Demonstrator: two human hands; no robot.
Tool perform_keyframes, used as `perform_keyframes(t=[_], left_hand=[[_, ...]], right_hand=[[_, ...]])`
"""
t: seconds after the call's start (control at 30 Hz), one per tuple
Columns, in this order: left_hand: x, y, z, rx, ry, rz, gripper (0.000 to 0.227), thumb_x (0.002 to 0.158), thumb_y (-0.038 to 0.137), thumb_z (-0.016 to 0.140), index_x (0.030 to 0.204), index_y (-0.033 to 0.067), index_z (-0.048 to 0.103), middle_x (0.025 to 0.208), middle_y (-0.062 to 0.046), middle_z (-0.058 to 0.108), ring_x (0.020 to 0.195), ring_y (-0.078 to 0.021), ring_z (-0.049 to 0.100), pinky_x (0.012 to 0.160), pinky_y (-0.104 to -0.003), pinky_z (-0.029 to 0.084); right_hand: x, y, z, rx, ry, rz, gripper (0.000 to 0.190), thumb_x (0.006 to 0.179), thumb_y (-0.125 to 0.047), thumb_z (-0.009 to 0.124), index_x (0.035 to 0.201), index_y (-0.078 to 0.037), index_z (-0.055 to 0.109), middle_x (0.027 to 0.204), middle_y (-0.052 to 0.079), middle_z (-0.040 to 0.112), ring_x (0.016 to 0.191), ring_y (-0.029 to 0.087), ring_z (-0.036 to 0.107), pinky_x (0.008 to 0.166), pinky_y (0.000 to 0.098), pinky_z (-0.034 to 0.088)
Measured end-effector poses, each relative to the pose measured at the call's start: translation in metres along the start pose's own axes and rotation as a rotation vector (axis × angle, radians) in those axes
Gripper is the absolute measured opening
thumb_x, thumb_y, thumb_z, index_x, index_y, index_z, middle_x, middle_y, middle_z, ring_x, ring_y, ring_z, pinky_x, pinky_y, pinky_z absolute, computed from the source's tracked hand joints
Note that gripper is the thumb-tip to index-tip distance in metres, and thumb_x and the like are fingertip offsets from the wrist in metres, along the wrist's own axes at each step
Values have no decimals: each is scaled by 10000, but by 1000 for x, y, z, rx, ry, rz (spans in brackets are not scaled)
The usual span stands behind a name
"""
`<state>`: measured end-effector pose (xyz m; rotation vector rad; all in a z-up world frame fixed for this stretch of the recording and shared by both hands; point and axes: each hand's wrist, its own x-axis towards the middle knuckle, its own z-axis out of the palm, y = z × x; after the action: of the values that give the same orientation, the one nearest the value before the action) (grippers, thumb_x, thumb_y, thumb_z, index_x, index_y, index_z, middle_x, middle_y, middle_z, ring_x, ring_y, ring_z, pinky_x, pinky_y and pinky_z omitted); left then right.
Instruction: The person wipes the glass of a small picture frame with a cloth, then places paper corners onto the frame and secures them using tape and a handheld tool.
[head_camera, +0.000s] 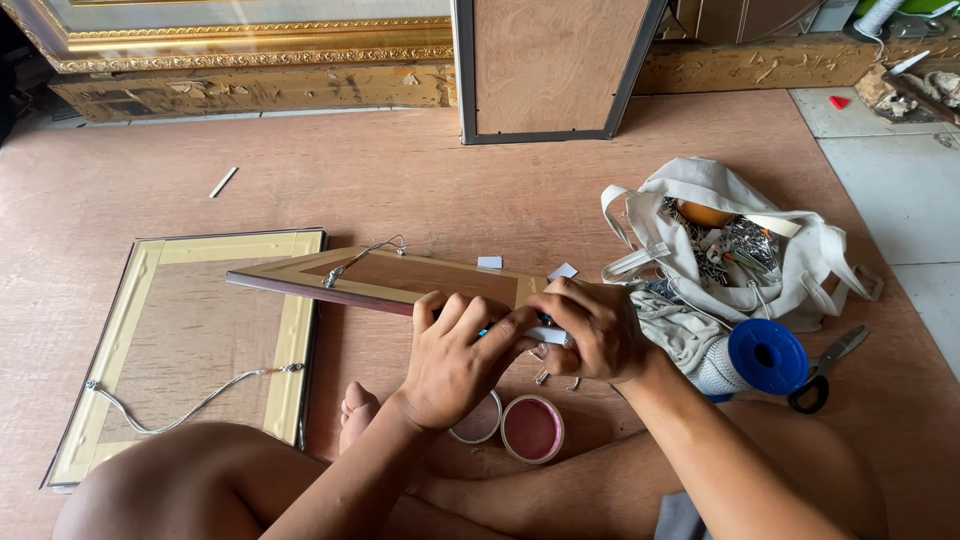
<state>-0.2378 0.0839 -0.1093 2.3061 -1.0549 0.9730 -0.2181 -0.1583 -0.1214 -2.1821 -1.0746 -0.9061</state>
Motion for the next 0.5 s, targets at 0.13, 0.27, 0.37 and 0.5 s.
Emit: perform_keyframes(t=[0.13, 0.27, 0.37, 0.5], left_hand=[[1, -2, 0, 11, -1, 5, 284, 1138, 450, 631, 1337, 300, 766, 983, 36, 613, 892, -179, 580, 1015, -408, 425], [3, -3, 0, -4, 9, 11, 278, 1128, 437, 651, 1329, 282, 765, 983, 28, 616, 883, -184, 578, 1020, -411, 427], [8, -6, -2, -15, 23, 26, 251, 1130, 424, 655, 1292, 264, 762, 981, 22, 615, 878, -188, 578, 1014, -406, 434], [17, -7, -4, -27, 63, 37, 227, 1105, 423, 707, 1231, 243, 763, 969, 11, 620, 869, -198, 593, 996, -401, 455]], right_hand=[[2, 0, -2, -4, 9, -4, 405, 997, -455, 585, 1159, -134, 770, 877, 25, 625, 680, 222, 702, 635, 337, 613], [1, -1, 0, 60, 15, 28, 414, 993, -447, 609, 1181, -115, 770, 888, 45, 634, 641, 245, 678, 573, 366, 587], [6, -13, 1, 249, 106, 176, 477, 918, -398, 737, 1264, -69, 741, 968, 77, 669, 607, 225, 630, 487, 351, 522], [4, -26, 6, 408, 267, 339, 522, 855, -302, 854, 1285, -20, 761, 1132, 124, 827, 714, 179, 733, 547, 302, 544]])
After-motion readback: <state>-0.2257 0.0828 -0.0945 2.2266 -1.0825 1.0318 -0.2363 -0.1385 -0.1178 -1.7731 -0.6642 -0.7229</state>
